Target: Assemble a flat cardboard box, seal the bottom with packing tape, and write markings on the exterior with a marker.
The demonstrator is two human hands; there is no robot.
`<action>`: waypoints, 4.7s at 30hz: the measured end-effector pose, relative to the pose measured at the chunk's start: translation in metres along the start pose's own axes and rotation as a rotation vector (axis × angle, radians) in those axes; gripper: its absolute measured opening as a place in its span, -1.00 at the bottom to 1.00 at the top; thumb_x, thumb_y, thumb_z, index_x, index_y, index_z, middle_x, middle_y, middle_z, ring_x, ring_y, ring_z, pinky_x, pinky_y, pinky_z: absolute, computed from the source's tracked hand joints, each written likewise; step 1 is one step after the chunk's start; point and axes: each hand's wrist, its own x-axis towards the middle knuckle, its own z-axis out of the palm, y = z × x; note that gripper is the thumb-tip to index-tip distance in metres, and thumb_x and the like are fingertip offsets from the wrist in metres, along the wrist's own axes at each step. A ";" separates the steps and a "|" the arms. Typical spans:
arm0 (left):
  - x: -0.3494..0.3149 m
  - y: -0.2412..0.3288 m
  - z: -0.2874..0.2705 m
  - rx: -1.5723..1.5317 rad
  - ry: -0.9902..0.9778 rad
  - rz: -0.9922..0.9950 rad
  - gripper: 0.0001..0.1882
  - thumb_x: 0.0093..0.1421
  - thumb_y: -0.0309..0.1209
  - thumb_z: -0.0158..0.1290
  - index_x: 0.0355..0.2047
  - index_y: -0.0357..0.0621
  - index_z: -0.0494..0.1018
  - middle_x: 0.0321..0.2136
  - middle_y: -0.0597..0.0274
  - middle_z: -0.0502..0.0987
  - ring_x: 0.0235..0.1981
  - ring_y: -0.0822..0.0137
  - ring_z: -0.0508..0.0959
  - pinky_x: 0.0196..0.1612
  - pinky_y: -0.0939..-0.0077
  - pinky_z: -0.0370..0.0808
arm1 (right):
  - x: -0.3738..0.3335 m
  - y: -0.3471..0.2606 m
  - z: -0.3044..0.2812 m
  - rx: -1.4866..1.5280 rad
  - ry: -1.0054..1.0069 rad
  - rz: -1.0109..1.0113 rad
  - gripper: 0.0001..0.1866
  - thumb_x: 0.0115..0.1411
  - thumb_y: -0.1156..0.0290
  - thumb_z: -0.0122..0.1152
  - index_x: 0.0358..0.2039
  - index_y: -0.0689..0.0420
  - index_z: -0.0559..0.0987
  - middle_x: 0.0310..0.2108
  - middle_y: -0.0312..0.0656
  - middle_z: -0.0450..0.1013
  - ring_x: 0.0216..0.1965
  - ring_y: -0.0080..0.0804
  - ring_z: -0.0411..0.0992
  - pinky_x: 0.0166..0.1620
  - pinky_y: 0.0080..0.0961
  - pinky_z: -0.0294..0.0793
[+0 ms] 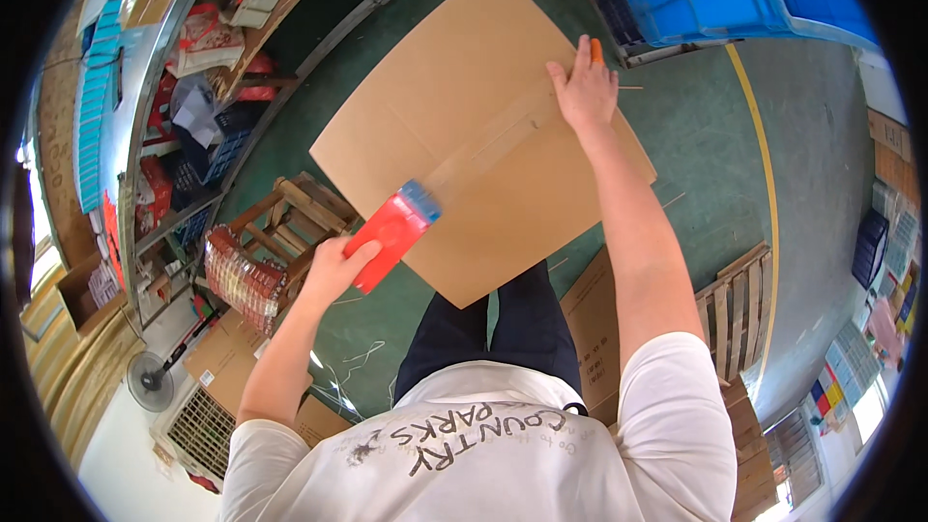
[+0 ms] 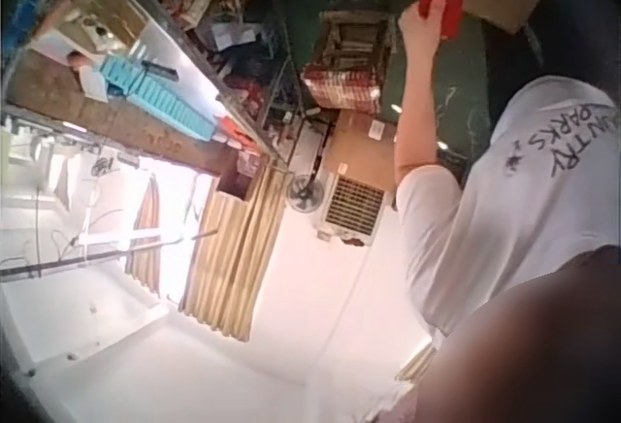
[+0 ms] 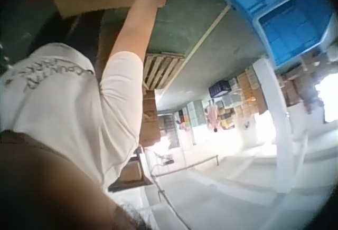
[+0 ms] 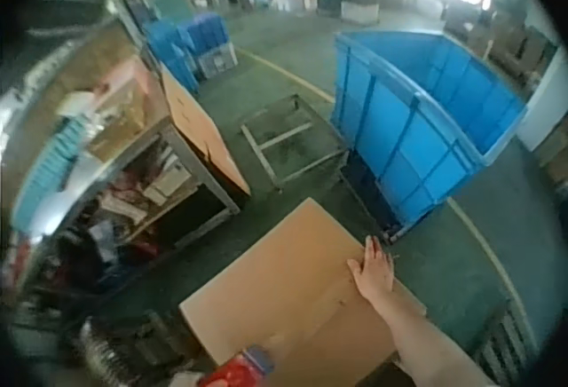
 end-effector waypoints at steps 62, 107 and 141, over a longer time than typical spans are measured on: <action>-0.017 -0.071 -0.031 -1.105 0.336 0.276 -0.76 0.19 -0.39 -0.06 -0.23 -0.35 0.42 -0.41 0.38 0.47 -0.36 0.60 0.38 -0.27 0.67 0.33 | -0.084 -0.202 -0.079 1.075 -0.853 0.302 -0.43 0.22 -0.07 -0.13 -0.06 0.20 0.44 0.01 -0.16 0.34 0.00 -0.42 0.28 0.08 -0.43 0.20; -0.009 -0.117 -0.002 -0.248 0.477 -0.460 -0.53 0.05 -0.07 0.03 -0.65 -0.33 0.44 -0.70 -0.14 0.44 -0.60 -0.09 0.49 -0.48 0.12 0.43 | 0.254 -0.267 0.084 0.595 -0.794 0.101 -0.62 0.08 0.15 0.20 -0.30 0.25 0.56 -0.43 -0.20 0.51 -0.44 -0.49 0.44 -0.35 -0.53 0.41; 0.139 -0.097 0.066 -1.433 0.847 -0.855 -0.67 -0.03 -0.38 0.15 -0.25 -0.27 0.43 -0.31 0.19 0.46 -0.27 0.36 0.42 -0.15 0.54 0.33 | 0.174 -0.344 0.051 -0.179 0.037 -0.665 -0.76 0.04 0.16 0.09 -0.33 -0.06 0.60 -0.09 -0.21 0.40 0.03 -0.10 0.27 0.08 0.08 0.16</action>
